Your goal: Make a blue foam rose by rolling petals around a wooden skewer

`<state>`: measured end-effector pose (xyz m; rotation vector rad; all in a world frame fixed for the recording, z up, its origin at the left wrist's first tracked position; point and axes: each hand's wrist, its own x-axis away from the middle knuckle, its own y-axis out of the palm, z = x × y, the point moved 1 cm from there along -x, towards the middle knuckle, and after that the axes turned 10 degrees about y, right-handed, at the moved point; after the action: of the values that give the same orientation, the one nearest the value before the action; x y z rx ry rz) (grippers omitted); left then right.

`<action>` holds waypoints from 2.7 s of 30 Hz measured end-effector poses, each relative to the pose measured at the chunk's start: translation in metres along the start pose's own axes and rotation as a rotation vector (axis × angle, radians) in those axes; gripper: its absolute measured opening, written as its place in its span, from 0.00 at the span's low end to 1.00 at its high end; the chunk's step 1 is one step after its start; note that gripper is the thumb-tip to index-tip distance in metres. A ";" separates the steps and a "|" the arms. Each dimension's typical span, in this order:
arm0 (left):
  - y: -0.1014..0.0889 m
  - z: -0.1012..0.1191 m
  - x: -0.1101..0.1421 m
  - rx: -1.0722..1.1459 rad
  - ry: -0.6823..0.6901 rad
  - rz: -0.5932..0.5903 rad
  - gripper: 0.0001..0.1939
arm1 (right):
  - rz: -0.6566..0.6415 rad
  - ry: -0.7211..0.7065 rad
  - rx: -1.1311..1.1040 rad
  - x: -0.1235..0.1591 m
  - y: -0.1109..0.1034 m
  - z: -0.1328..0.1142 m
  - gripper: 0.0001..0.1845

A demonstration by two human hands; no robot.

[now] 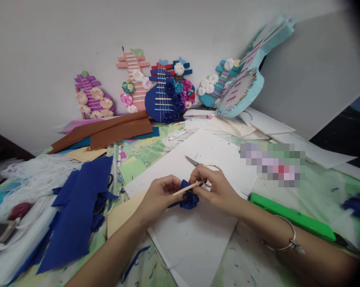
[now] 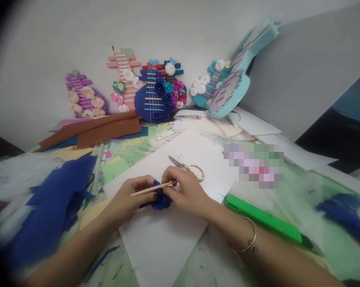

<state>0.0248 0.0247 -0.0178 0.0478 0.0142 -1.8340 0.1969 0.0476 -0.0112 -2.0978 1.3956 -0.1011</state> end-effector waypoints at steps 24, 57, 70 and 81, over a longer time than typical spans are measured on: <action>-0.004 -0.001 0.001 -0.217 0.196 -0.063 0.11 | -0.081 0.117 0.084 -0.001 0.002 0.005 0.14; -0.004 -0.005 0.000 -0.295 0.209 -0.012 0.11 | 0.027 0.139 0.138 -0.002 0.003 0.008 0.12; -0.001 -0.007 0.001 -0.447 0.224 0.007 0.07 | -0.035 0.178 0.201 0.000 0.006 0.005 0.10; -0.005 -0.012 0.003 -0.384 0.206 0.135 0.13 | -0.012 -0.061 0.210 -0.001 0.001 0.006 0.09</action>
<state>0.0198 0.0235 -0.0296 -0.0322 0.4952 -1.6575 0.1975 0.0509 -0.0162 -1.9203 1.2782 -0.1796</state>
